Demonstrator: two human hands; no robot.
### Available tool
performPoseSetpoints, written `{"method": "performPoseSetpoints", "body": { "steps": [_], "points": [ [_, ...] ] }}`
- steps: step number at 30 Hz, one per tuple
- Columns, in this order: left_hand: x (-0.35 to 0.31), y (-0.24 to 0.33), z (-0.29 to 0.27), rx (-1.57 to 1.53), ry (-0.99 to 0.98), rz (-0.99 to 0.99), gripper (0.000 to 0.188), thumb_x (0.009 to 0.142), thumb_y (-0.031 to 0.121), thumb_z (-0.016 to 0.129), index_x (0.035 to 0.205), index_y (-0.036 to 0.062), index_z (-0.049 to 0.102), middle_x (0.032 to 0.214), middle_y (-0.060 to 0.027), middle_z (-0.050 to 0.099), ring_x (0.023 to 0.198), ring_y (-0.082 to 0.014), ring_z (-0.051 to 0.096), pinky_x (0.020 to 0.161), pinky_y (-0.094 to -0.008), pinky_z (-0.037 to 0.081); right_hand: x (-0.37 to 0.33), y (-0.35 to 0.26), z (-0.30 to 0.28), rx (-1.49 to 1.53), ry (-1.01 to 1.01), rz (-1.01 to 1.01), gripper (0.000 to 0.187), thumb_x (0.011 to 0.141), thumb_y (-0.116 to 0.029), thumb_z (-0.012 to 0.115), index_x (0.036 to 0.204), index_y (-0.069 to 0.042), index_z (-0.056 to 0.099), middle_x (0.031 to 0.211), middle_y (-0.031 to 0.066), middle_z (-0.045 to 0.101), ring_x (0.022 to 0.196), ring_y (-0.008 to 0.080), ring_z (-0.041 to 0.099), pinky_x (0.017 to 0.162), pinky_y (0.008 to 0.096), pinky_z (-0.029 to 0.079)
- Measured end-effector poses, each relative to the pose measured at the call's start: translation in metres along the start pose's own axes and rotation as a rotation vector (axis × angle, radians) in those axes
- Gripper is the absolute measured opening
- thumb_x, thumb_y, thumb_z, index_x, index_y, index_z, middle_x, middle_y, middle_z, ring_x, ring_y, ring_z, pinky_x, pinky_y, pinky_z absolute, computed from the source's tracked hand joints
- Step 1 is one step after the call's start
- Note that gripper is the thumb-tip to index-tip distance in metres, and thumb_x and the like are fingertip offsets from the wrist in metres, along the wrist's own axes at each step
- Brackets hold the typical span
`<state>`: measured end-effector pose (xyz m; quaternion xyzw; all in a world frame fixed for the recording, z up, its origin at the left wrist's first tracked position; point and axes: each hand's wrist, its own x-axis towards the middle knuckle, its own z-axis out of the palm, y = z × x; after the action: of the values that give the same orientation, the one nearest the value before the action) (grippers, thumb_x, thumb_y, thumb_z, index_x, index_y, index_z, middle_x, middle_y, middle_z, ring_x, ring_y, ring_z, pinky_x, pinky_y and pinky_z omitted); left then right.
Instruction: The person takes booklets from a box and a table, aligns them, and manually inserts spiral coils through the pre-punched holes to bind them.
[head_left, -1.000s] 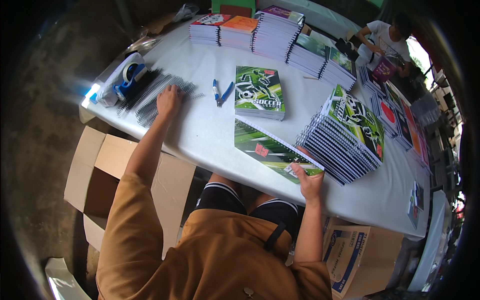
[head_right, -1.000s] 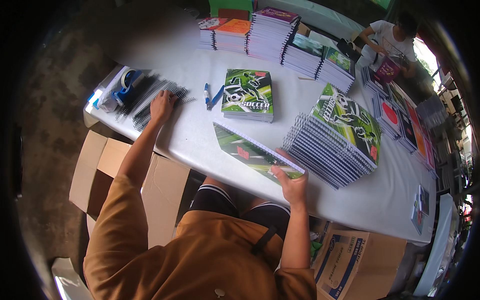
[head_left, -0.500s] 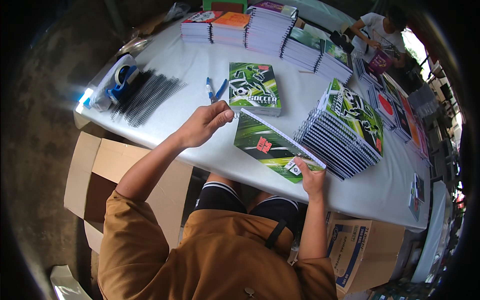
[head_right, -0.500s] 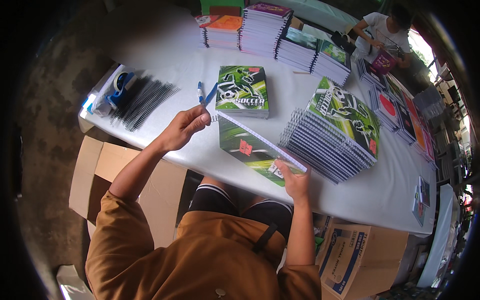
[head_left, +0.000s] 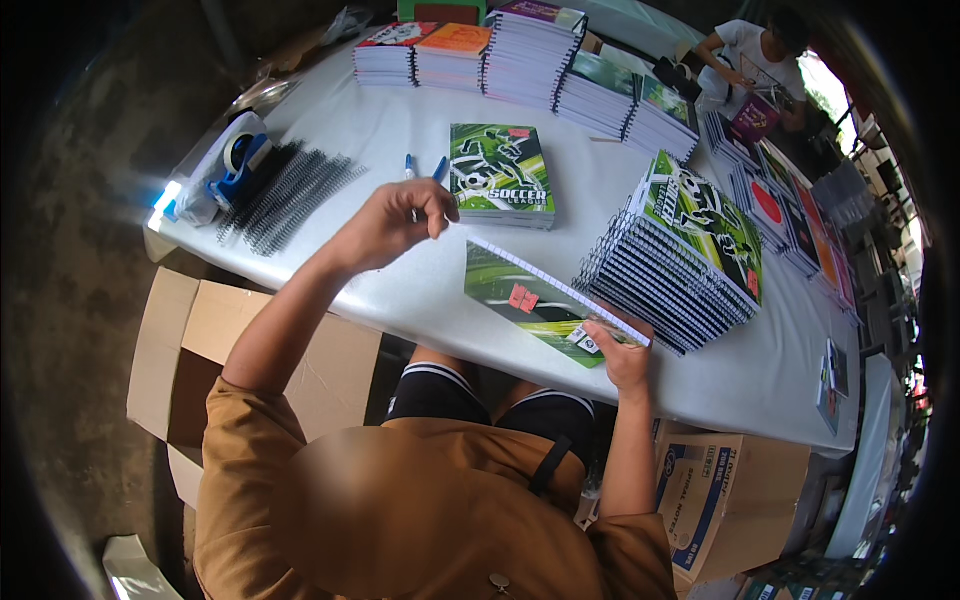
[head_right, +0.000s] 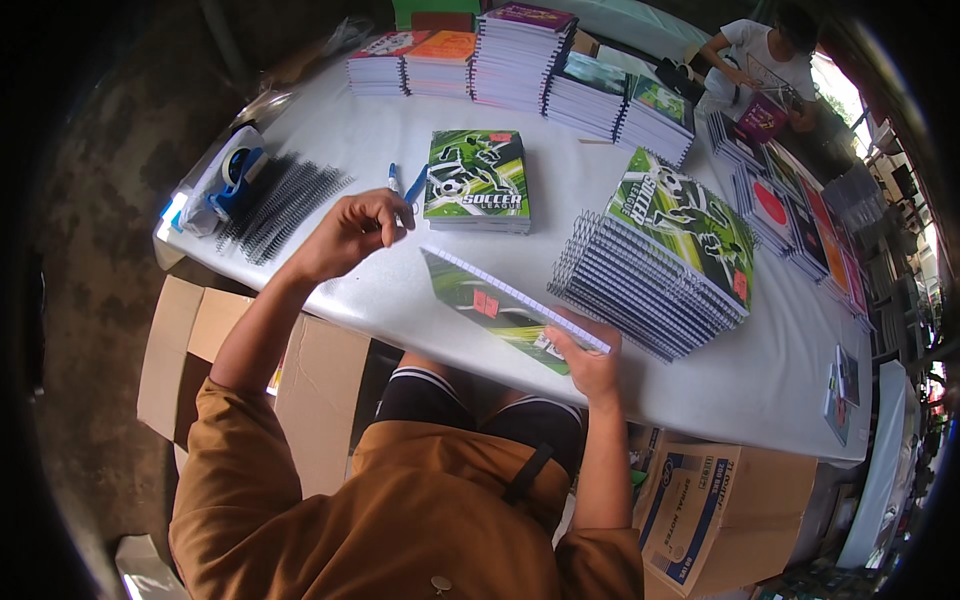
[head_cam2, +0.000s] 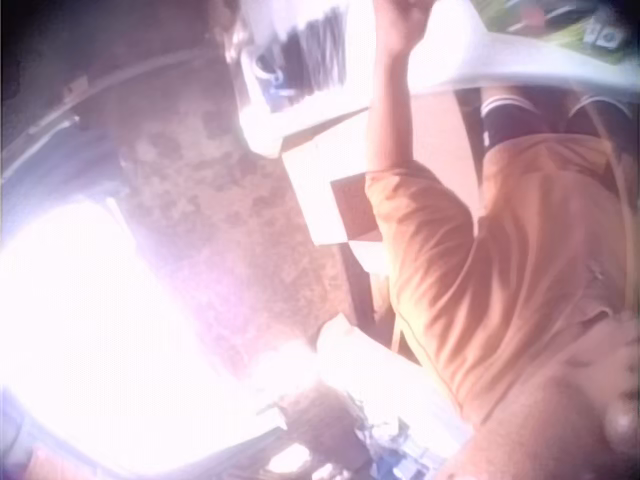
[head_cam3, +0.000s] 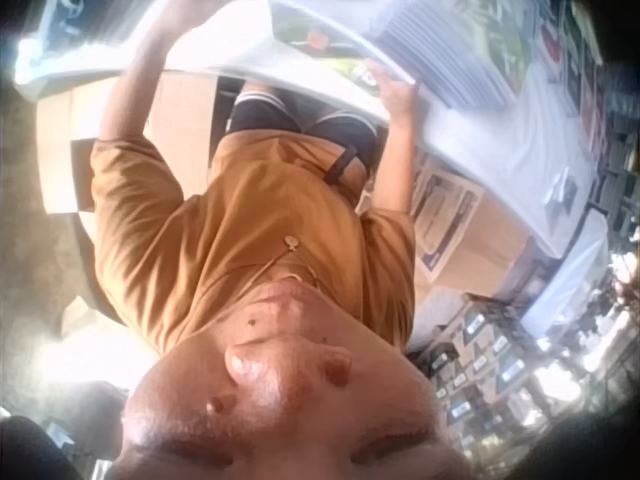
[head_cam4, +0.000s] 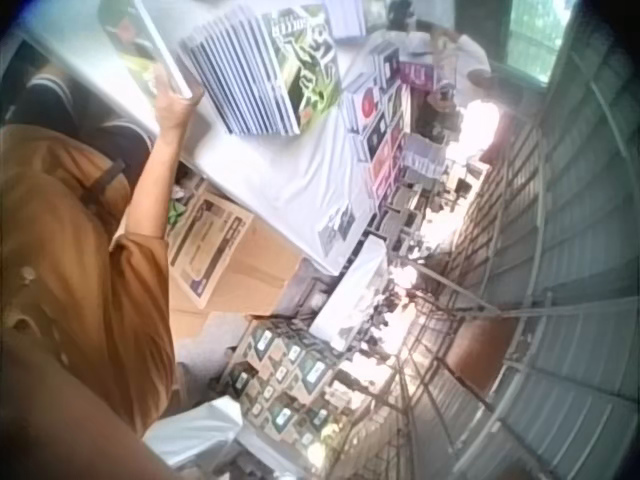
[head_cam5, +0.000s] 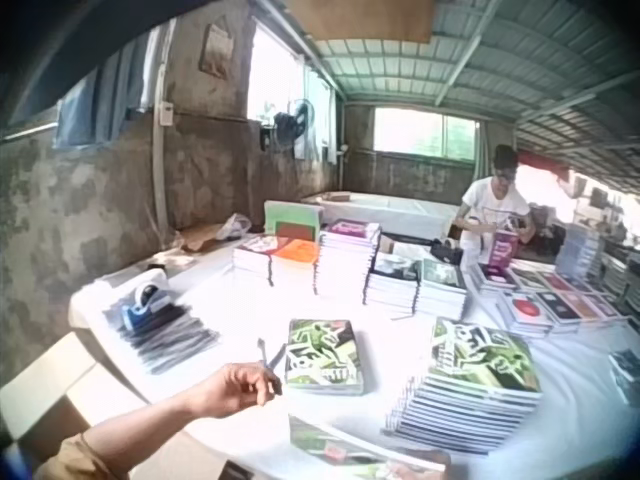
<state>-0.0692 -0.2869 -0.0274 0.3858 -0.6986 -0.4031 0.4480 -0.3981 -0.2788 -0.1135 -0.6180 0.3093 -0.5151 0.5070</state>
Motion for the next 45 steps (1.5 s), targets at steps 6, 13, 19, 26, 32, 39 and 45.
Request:
{"method": "performPoseSetpoints", "body": {
  "steps": [6,13,19,26,32,39,45],
  "points": [
    [0.002,0.025,0.002,0.361,-0.042,-0.063,0.033,0.095,0.036,0.042,0.096,0.0027,0.045,0.082,-0.0044,0.046,0.074,-0.0137,0.043,0.070,-0.0253,0.039,-0.001,-0.004,0.007,0.051,0.074,0.049,0.026,0.077,0.002,0.065,0.102,0.005,0.063,0.088,0.0052,0.065,0.075,0.0078,0.058,0.069,0.0204,0.047],
    [-0.008,0.004,0.024,0.372,-0.011,-0.231,0.034,0.095,0.035,0.043,0.090,0.0020,0.050,0.069,0.0004,0.039,0.065,-0.0097,0.036,0.061,-0.0239,0.036,-0.001,0.004,0.008,0.042,0.098,0.022,0.029,0.077,0.002,0.065,0.106,0.003,0.061,0.090,0.0050,0.065,0.079,0.0081,0.058,0.072,0.0219,0.047],
    [-0.005,0.005,0.031,0.167,0.014,-0.279,0.036,0.095,0.035,0.045,0.085,0.0017,0.051,0.063,0.0026,0.037,0.059,-0.0057,0.033,0.054,-0.0206,0.030,-0.001,-0.006,0.007,-0.064,0.049,-0.013,0.025,0.078,0.002,0.063,0.103,0.005,0.062,0.090,0.0058,0.065,0.080,0.0086,0.058,0.072,0.0212,0.046],
    [0.006,0.014,0.013,-0.092,-0.093,-0.392,0.026,0.091,0.028,0.054,0.084,0.0036,0.054,0.063,0.0034,0.045,0.056,-0.0042,0.039,0.049,-0.0197,0.031,-0.001,-0.011,0.008,-0.098,-0.038,-0.085,0.023,0.080,0.003,0.060,0.103,0.006,0.063,0.089,0.0068,0.066,0.077,0.0091,0.059,0.070,0.0212,0.047],
    [0.018,0.032,0.006,0.652,-0.172,0.128,0.032,0.080,0.015,0.066,0.107,0.0012,0.054,0.099,-0.0067,0.061,0.091,-0.0212,0.056,0.085,-0.0357,0.043,-0.005,0.002,0.009,0.027,0.045,0.002,0.018,0.081,-0.001,0.063,0.099,0.003,0.064,0.085,0.0048,0.065,0.075,0.0088,0.059,0.068,0.0217,0.047],
    [0.023,0.058,0.022,1.125,-0.235,0.110,0.019,0.076,0.017,0.069,0.087,0.0068,0.058,0.096,-0.0053,0.059,0.099,-0.0222,0.053,0.092,-0.0378,0.035,-0.007,0.001,0.012,-0.178,-0.013,-0.139,0.019,0.082,-0.003,0.062,0.099,0.004,0.064,0.085,0.0115,0.068,0.073,0.0124,0.062,0.065,0.0243,0.048],
    [0.012,0.046,0.033,1.328,-0.283,0.187,0.052,0.071,0.035,0.072,0.112,0.0114,0.049,0.111,-0.0101,0.052,0.112,-0.0283,0.045,0.099,-0.0449,0.025,-0.010,-0.005,0.020,-0.417,-0.048,-0.297,0.029,0.076,0.007,0.056,0.103,0.003,0.063,0.096,0.0160,0.066,0.085,0.0251,0.066,0.073,0.0300,0.052]
  ]
}}
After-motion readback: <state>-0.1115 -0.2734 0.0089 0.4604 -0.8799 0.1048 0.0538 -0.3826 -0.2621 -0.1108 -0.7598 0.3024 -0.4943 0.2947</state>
